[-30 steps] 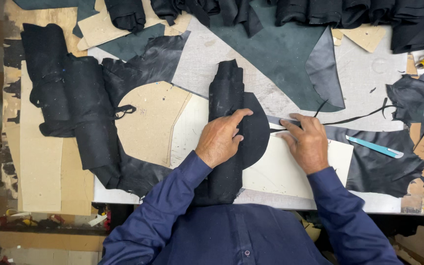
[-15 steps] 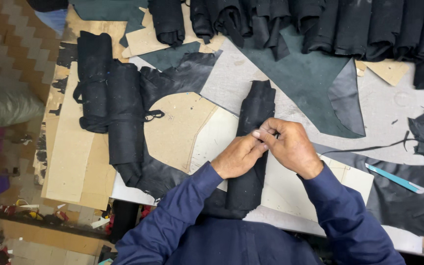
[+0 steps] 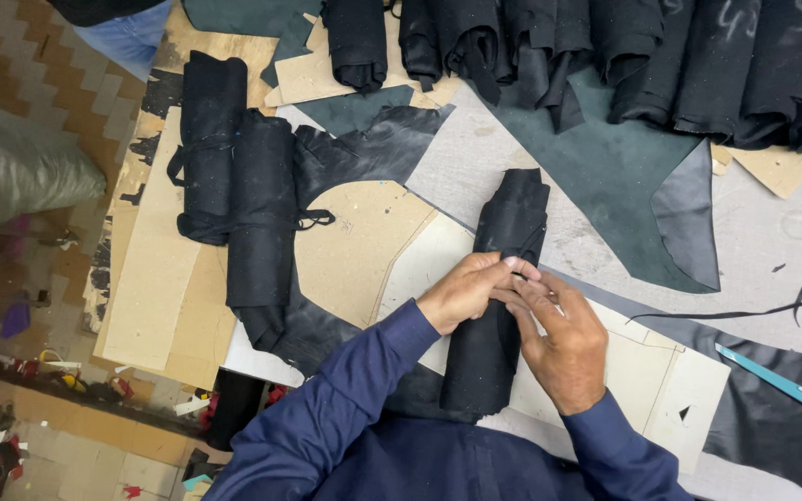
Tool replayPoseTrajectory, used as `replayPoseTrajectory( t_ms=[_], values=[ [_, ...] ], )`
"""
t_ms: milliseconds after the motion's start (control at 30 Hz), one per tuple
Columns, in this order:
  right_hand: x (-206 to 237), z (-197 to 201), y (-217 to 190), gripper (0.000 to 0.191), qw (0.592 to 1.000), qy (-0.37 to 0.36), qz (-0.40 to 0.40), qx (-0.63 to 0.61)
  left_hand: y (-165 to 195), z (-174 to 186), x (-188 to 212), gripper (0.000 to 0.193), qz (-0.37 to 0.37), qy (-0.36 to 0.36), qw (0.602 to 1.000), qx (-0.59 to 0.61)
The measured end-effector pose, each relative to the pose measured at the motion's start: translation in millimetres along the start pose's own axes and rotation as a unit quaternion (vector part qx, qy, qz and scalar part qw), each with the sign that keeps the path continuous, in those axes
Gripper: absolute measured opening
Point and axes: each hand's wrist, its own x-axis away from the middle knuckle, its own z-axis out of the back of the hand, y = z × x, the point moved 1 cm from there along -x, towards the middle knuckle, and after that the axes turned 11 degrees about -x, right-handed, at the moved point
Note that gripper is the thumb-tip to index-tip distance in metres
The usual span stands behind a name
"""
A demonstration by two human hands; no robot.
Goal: The person rolls black cut fabric pieces into tight bundles on a worktable and ties each bundle closed with a fabric strap, arranging the finished bundles in rows with others. Chalk markings are visible on the fabric pieces.
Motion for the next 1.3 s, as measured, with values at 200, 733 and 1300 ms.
replayPoseTrajectory(
  t_ms=[200, 733, 1300],
  values=[
    [-8, 18, 39, 0.028, 0.984, -0.08, 0.137, 0.087, 13, 4, -4, 0.049, 0.033, -0.062, 0.998, -0.001],
    [-34, 26, 75, 0.038, 0.963, -0.178, 0.203, -0.015, 14, 17, -16, 0.054, 0.099, -0.108, 0.988, 0.04],
    [-5, 10, 86, 0.036, 0.891, -0.096, -0.261, -0.359, 8, 13, -8, 0.061, 0.036, -0.076, 0.995, 0.051]
  ],
)
